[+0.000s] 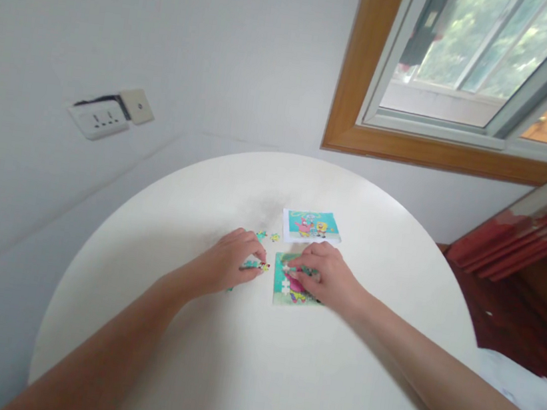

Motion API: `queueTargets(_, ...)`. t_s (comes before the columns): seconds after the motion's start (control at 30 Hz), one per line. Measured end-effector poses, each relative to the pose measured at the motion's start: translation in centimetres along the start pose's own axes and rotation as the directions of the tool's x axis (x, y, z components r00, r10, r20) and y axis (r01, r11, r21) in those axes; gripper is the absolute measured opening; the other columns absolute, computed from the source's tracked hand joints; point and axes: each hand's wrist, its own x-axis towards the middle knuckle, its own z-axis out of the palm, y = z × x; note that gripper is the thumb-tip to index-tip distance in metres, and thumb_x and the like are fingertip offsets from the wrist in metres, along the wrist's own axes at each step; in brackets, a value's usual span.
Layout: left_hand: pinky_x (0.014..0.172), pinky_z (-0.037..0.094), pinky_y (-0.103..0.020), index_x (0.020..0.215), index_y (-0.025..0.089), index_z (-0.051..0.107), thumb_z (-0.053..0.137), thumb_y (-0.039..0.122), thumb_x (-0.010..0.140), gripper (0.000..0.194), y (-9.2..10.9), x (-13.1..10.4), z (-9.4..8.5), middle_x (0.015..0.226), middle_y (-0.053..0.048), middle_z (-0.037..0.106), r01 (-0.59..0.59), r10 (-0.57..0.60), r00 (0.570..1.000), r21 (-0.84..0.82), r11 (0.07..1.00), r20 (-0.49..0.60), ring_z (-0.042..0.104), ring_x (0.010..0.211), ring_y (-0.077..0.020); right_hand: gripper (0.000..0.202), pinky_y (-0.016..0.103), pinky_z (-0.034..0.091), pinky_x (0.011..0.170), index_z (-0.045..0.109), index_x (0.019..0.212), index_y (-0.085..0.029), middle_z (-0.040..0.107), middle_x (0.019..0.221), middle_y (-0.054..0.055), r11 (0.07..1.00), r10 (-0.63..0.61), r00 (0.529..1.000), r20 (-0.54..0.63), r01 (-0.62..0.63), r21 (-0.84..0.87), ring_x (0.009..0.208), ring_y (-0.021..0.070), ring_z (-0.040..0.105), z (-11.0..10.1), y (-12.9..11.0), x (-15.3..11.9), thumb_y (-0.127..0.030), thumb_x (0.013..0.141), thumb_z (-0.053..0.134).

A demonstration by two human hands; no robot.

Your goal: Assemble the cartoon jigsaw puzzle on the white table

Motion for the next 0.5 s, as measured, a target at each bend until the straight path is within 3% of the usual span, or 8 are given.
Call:
queueTargets(0.2,0.085,0.040,-0.034,0.092,0.020,0.062,0.060,0.025,0.081,0.011,-0.5,0.0,0.3,0.092,-0.004,0.061,-0.013,0.013,1.000,-0.013,1.000,0.001,0.053,0.094,-0.0217,0.020,0.035,0.033,0.081,0.073,0.098,-0.025,0.060,0.098,0.007,0.983,0.081,0.996,0.042,-0.073,-0.166,0.099,0.0236,0.047,1.9,-3.4,3.0,-0.035,0.084,0.064)
queueTargets(0.5,0.087,0.041,-0.034,0.095,0.020,0.062,0.061,0.027,0.081,0.015,-0.4,-0.1,0.1,0.095,-0.004,0.062,-0.019,0.019,1.000,-0.023,1.000,0.003,0.054,0.095,-0.0218,0.018,0.035,0.034,0.082,0.073,0.090,-0.023,0.061,0.096,0.008,0.972,0.186,0.975,0.123,-0.165,-0.164,0.098,0.0229,0.048,1.9,-4.7,4.2,-0.020,0.084,0.057)
